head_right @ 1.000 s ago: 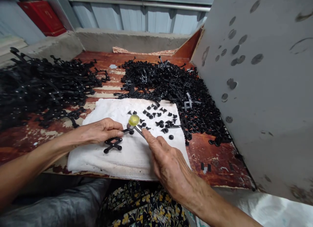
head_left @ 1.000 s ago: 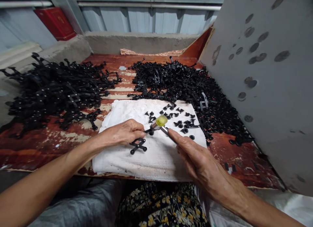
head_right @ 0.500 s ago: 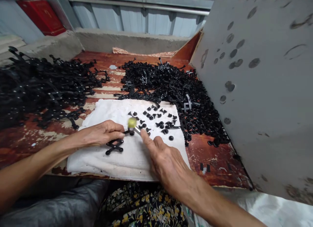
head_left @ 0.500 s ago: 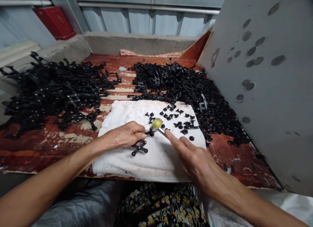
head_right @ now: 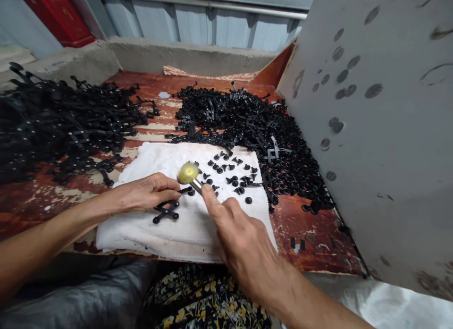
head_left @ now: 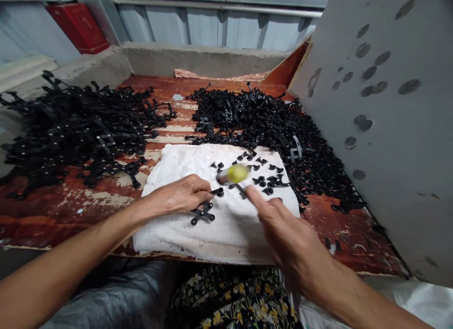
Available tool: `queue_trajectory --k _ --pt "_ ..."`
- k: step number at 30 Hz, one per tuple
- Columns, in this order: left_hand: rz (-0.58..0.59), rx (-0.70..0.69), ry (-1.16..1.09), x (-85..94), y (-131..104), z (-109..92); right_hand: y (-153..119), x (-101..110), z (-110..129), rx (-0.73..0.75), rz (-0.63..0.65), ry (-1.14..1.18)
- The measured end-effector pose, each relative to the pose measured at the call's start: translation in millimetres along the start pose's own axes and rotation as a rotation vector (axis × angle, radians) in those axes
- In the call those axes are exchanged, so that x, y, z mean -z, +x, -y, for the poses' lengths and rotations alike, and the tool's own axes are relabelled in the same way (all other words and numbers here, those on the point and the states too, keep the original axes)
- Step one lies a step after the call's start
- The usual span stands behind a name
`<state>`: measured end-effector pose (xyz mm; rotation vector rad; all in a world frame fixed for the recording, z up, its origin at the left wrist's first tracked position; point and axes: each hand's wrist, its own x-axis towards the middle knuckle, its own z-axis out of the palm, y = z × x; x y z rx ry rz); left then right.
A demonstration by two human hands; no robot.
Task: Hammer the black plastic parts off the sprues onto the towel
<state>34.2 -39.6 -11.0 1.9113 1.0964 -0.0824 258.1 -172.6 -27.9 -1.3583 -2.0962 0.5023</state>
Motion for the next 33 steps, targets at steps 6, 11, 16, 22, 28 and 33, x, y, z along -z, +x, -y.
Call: queue_trajectory --k 6,11,16,22,28,33 --pt "-0.020 0.026 -0.023 -0.7 0 0 5 -2 0 0.066 -0.059 -0.029" --pt "-0.020 0.017 -0.005 -2.2 1 4 3 -2 -2 0.057 0.017 -0.087" --pt "0.006 -0.022 0.026 -0.4 1 8 7 -3 -5 -0.004 0.042 -0.006" --pt "0.022 -0.224 0.051 -15.4 -15 -22 26 -3 3 -0.258 -0.033 0.277" --pt "-0.136 -0.195 -0.010 -38.0 -31 -34 19 -5 8 -0.364 -0.041 0.536" --pt "-0.273 -0.077 -0.208 -43.3 -40 -26 7 -3 8 -0.559 -0.195 0.564"
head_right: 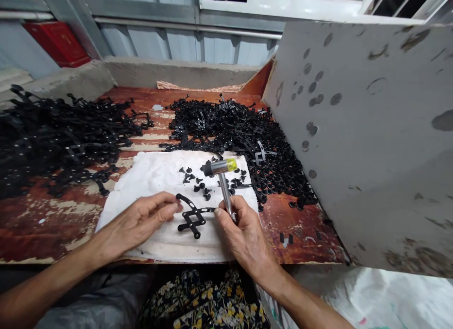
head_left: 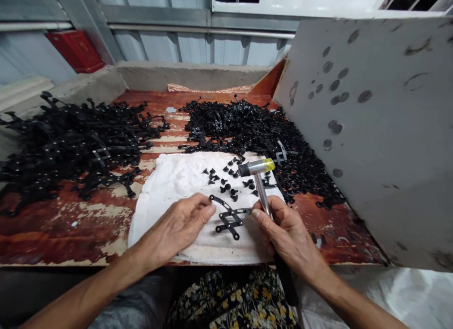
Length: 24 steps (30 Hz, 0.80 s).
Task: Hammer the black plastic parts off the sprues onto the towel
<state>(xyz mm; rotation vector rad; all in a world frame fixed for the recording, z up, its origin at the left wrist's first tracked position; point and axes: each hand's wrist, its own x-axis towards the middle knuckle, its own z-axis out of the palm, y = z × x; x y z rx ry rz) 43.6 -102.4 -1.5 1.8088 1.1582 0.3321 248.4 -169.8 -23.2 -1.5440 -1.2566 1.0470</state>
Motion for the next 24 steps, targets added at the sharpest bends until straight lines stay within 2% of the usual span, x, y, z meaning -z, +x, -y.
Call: queue_trajectory --k 3,7,10,15,17,21,24 --pt "0.120 -0.014 -0.016 -6.3 0 -5 -2 -4 -2 0.037 -0.021 0.009" --pt "0.136 0.013 -0.172 -17.5 10 -6 -6 -7 -3 0.090 0.042 -0.034" --pt "0.203 0.096 -0.308 -22.1 18 -7 -9 -2 -3 0.089 0.102 -0.076" --pt "0.219 0.239 -0.400 -21.7 22 -16 -8 12 -3 0.093 0.132 -0.236" --pt "0.227 0.275 -0.421 -18.6 23 -17 -7 16 -4 0.039 0.188 -0.204" --pt "0.248 0.288 -0.446 -11.3 24 -11 -6 20 -5 -0.163 0.347 -0.034" --pt "0.246 0.292 -0.455 -9.5 26 -7 -7 25 -3 -0.239 0.379 -0.044"
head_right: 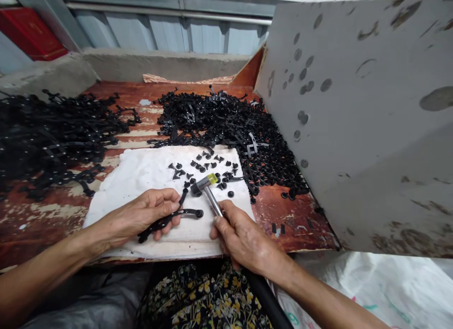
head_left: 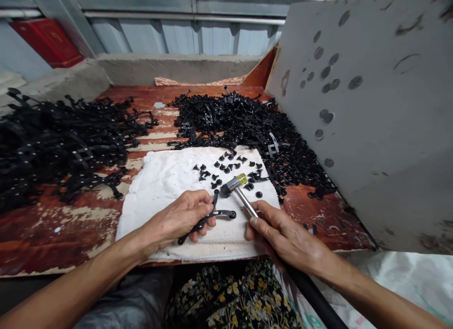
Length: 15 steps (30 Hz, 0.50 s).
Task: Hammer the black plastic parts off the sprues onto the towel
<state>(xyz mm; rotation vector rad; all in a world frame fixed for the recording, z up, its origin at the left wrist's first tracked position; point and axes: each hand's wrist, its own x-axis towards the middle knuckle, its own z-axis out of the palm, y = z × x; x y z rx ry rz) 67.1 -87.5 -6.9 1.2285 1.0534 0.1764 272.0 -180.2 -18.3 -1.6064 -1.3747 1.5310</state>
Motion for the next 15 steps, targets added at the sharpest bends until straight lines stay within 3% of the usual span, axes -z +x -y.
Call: queue_trajectory --k 6,15 --pt "-0.002 -0.053 0.029 -2.2 6 2 -17 8 -5 -0.031 -0.028 0.009" --pt "0.041 -0.070 0.151 -9.4 18 -11 -26 -2 -25 -0.018 -0.135 0.244"
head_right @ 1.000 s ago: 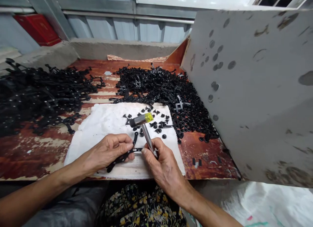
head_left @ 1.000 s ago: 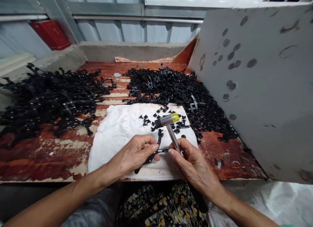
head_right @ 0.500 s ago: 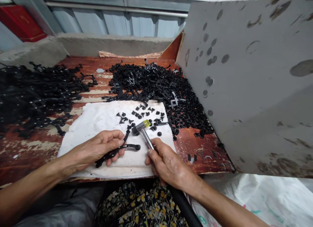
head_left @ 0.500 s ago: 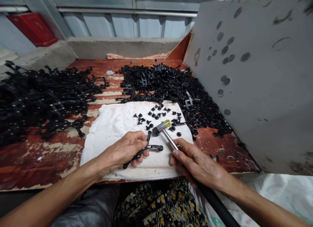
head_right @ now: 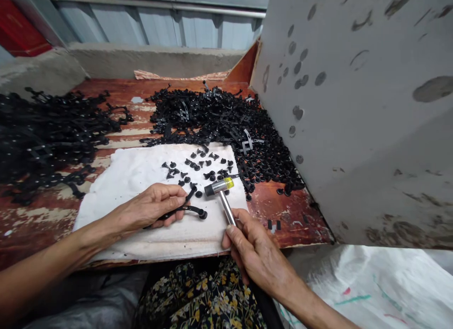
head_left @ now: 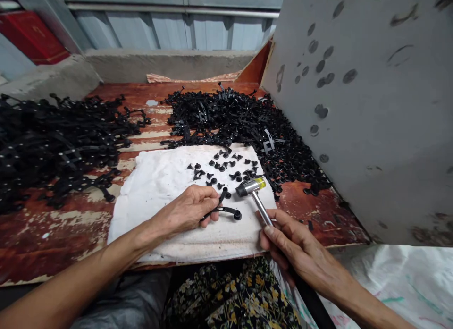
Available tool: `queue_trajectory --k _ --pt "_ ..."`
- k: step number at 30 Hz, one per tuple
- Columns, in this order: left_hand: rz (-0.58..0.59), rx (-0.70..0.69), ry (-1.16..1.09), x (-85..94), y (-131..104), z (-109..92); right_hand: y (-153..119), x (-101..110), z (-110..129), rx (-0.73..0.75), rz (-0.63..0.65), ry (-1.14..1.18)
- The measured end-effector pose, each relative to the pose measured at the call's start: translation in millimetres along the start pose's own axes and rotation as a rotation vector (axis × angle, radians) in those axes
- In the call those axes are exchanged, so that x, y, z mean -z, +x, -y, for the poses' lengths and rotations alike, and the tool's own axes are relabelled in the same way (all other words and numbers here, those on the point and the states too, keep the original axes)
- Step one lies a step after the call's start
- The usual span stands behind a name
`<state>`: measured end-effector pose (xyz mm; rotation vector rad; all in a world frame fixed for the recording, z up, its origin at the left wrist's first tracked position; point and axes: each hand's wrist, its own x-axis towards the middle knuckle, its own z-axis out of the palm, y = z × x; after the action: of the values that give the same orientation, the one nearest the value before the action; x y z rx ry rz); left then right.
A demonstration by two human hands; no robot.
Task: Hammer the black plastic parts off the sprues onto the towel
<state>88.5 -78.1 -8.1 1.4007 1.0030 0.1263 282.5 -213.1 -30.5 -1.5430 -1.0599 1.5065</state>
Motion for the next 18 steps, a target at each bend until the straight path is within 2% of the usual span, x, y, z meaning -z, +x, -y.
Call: queue_trajectory --k 18 --pt "0.032 -0.013 0.109 -0.3 4.0 -4.7 1.3 5.4 -10.2 0.034 0.010 0.048"
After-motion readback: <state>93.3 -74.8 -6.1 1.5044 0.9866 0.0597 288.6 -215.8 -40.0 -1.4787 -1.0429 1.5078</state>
